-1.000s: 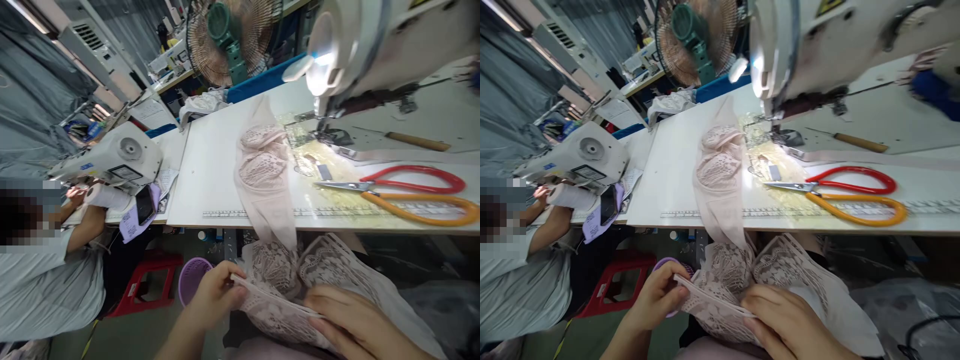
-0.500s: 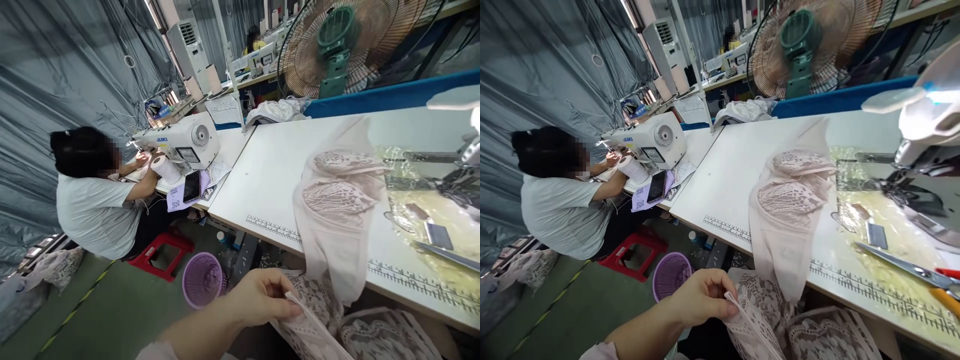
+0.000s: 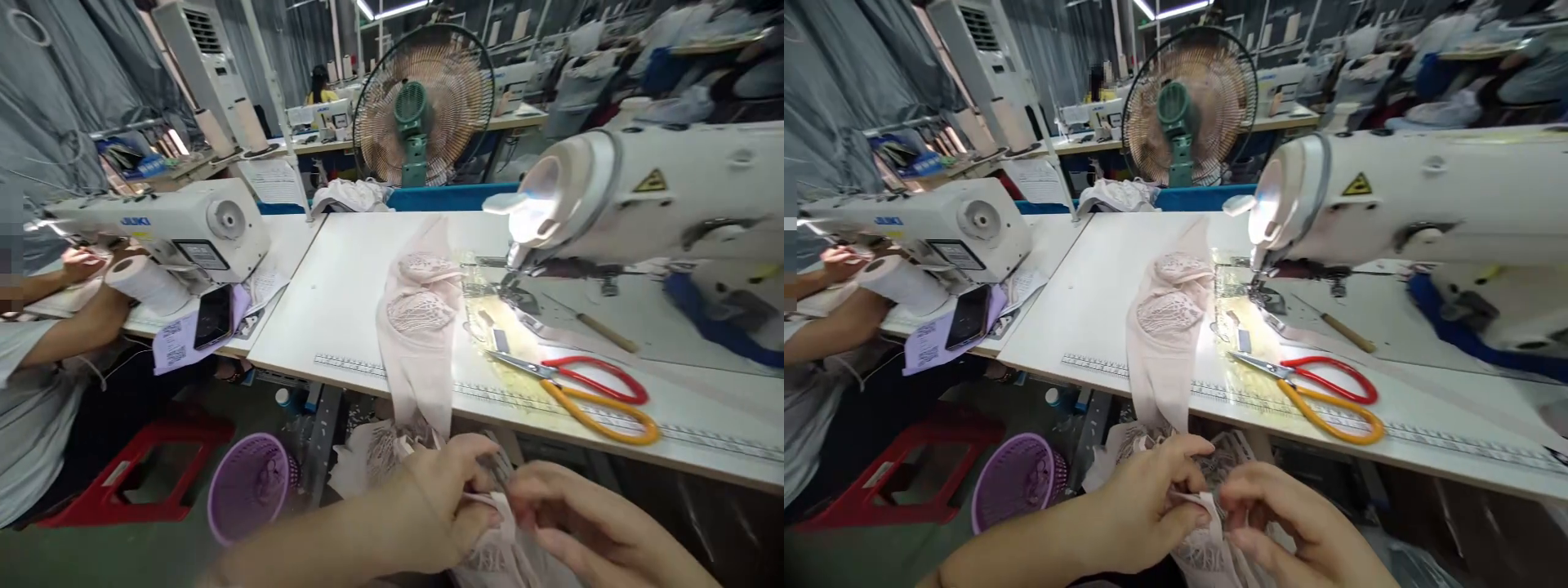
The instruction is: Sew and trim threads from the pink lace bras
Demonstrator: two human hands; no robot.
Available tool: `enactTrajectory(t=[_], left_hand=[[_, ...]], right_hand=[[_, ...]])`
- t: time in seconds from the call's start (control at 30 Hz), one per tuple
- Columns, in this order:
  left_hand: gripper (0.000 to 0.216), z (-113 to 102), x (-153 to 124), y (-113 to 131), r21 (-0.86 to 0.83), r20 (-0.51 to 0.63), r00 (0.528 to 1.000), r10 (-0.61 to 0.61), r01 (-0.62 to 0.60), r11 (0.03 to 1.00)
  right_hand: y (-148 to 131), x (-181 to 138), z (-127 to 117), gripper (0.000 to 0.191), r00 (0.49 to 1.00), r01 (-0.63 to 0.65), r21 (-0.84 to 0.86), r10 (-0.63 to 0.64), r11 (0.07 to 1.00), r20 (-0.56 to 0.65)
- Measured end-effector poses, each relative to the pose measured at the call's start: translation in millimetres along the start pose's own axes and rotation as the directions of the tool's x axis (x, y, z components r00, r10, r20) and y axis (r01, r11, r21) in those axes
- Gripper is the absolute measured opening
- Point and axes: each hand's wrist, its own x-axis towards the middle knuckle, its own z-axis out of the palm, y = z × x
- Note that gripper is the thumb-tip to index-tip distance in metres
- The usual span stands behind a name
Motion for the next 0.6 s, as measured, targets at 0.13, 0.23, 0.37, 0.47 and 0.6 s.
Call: enactTrajectory(t=[0.13,0.23,0.37,0.47,0.6], left_hand=[[0.056,2,10,11,0.078,0.107,0.994,-0.002,-0.006,0.997],[0.061,2,14,17,0.131,0.139,0.990,-0.029,0.011,0.991],[0.060,2,18,19,0.133,0.128,0.991,-0.034,0.017,0.991],[0.059,5,19,16,0.100,0.101,0.995,-0.006,-0.004,0.995],[0.060,10,17,10,0.124,0.041,0.999,0.008,-0.013,0.992]], right_hand=[[-32,16,-14,0.022,0.992,-0.101,0.094,0.093,0.990,0.081],[-31,19,-17,0.024,0.985,-0.122,0.113,0.106,0.986,0.138],[-25,20,-17,0.022,0.980,-0.130,0.121,0.109,0.984,0.168],[-24,19,-15,0.024,0.984,-0.146,0.097,0.135,0.984,0.113],[-23,16,-13,0.025,0.994,-0.097,-0.056,0.099,0.994,0.036]])
